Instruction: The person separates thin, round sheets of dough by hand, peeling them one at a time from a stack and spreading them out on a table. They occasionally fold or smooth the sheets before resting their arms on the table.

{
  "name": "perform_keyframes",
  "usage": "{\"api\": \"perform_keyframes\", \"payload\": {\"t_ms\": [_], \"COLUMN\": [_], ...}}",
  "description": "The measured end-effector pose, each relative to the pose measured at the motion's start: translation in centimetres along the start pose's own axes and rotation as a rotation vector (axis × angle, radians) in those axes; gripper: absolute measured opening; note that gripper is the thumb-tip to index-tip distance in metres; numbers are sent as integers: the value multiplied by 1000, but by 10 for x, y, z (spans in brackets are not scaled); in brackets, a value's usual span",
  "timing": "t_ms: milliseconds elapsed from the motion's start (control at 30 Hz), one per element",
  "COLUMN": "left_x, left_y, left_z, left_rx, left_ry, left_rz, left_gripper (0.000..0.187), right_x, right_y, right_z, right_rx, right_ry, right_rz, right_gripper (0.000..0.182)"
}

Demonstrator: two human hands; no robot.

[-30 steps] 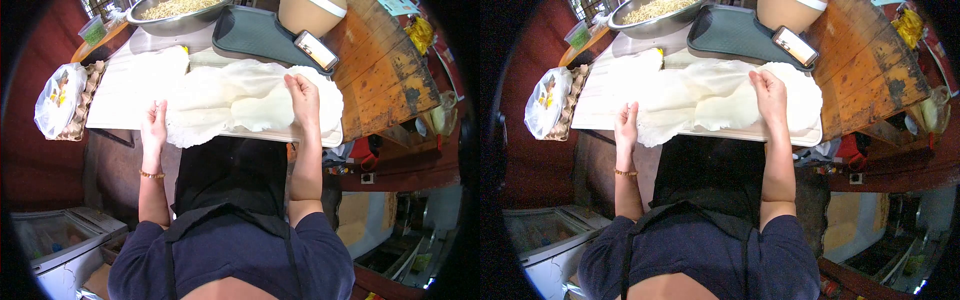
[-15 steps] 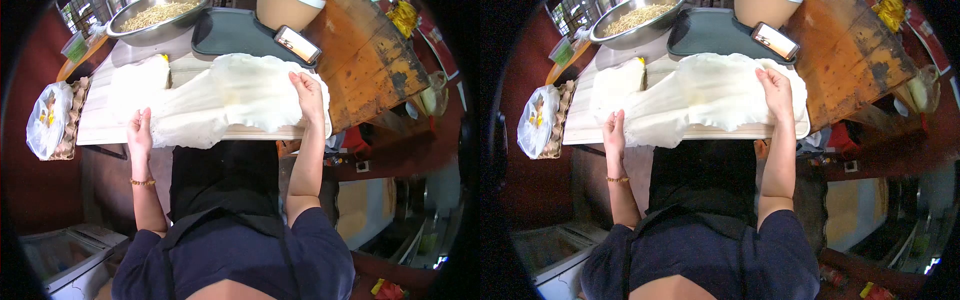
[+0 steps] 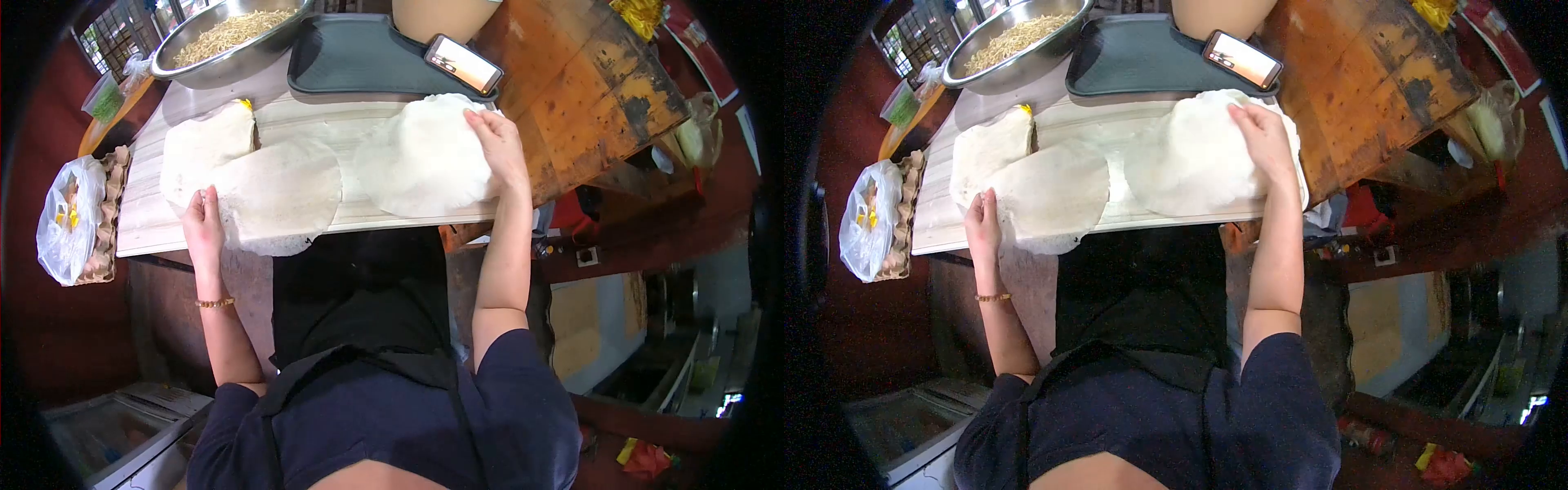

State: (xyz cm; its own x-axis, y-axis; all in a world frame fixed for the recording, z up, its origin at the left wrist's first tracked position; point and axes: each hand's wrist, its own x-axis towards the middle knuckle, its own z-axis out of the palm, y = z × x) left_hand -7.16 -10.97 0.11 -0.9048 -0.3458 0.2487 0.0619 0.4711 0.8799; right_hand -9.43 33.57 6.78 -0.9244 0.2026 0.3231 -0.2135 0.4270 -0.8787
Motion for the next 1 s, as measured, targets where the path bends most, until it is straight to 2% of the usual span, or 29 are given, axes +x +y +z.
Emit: {"api": "perform_keyframes", "payload": {"t_ms": [67,100,167,233,300,333,400,533,667,700,733,833,867,933,1000], "left_x": [-4,-6,-11,-8,-8,-9,-8,-7,-1,1,2,3,4,3,-3], "left_y": [21,30,49,66,86,91,97,101,108,111,117,142,149,163,179], "left_z": [1,3,9,11,14,17,22,33,49,54,61,86,95,117,144], "left_rx": [328,327,424,375,274,271,150,109,77,71,72,18,20,34,65], "left_ry": [-28,-35,229,194,114,106,-10,-85,-184,-222,-225,-300,-298,-426,-514], "left_rz": [-18,-10,373,431,458,462,437,399,464,499,501,679,682,840,843], "left_gripper": [29,29,22,21,20,20,18,17,17,17,17,18,18,21,21], "right_x": [6,10,14,19,29,38,36,37,13,11,9,6,3,-3,-11], "right_y": [-9,-14,-41,-56,-60,-58,-58,27,72,73,73,67,61,46,30], "right_z": [14,19,29,28,22,8,-18,-66,-69,-72,-72,-67,-65,-59,-50], "right_rx": [-6,-12,-58,-102,223,175,335,179,-211,-344,-341,-429,-541,-654,-742], "right_ry": [-42,-87,-140,-193,-48,38,165,222,96,77,80,155,181,205,288], "right_rz": [-50,-99,-96,-92,-199,-232,-75,83,239,229,232,177,173,164,190], "right_gripper": [31,32,31,31,25,27,25,26,32,33,33,31,30,30,30]}}
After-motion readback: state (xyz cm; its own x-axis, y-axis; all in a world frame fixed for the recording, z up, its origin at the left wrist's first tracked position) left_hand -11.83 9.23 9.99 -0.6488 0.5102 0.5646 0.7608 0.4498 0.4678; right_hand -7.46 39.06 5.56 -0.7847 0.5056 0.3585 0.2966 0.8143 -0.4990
